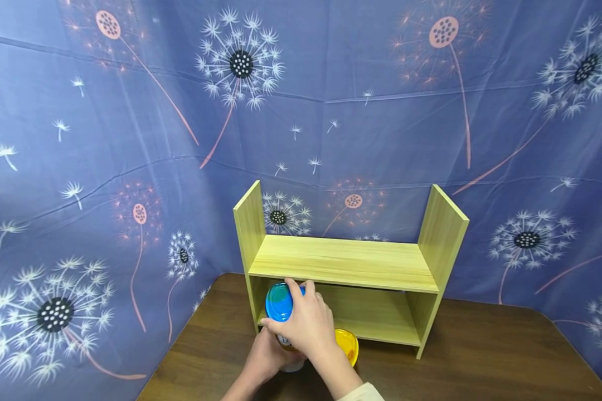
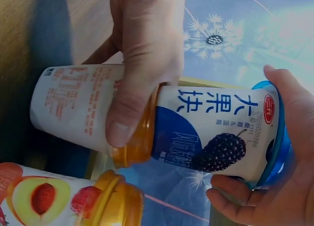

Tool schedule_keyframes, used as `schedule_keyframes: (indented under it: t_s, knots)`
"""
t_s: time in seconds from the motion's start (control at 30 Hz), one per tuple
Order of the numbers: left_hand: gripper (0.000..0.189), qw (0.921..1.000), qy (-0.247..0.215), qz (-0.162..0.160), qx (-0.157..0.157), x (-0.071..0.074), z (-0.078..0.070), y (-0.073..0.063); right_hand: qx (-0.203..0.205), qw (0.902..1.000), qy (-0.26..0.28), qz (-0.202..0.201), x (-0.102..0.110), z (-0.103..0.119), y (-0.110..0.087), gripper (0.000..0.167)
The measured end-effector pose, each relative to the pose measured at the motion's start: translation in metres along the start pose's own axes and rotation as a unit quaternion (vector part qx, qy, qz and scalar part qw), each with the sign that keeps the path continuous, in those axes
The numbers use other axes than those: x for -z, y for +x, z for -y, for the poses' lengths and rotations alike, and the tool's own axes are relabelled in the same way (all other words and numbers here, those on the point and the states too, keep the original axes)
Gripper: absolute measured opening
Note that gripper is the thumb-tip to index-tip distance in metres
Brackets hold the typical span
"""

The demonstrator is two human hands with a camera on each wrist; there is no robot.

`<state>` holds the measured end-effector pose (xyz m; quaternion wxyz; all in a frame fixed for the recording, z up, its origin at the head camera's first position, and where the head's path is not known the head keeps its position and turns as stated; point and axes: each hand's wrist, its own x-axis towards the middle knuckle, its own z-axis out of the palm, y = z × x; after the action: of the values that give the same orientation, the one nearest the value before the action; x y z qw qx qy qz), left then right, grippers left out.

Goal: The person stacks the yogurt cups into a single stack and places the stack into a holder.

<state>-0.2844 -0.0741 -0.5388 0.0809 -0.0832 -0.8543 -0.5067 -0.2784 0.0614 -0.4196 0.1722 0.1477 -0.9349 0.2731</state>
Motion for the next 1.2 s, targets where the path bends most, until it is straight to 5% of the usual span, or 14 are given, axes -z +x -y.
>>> schedule_keyframes:
  t_s: [0.47, 1.2]
  knots:
    - [0.115, 0.9982, 0.052, -0.021, -0.022, 0.000, 0.000, 0.000, -0.001, 0.9990, -0.031, 0.033, 0.010, 0.005, -0.002, 0.081]
    - [0.111, 0.9981, 0.047, -0.039, 0.014, -0.003, 0.004, 0.000, -0.033, 0.9981, 0.038, 0.035, 0.007, -0.001, -0.001, 0.093]
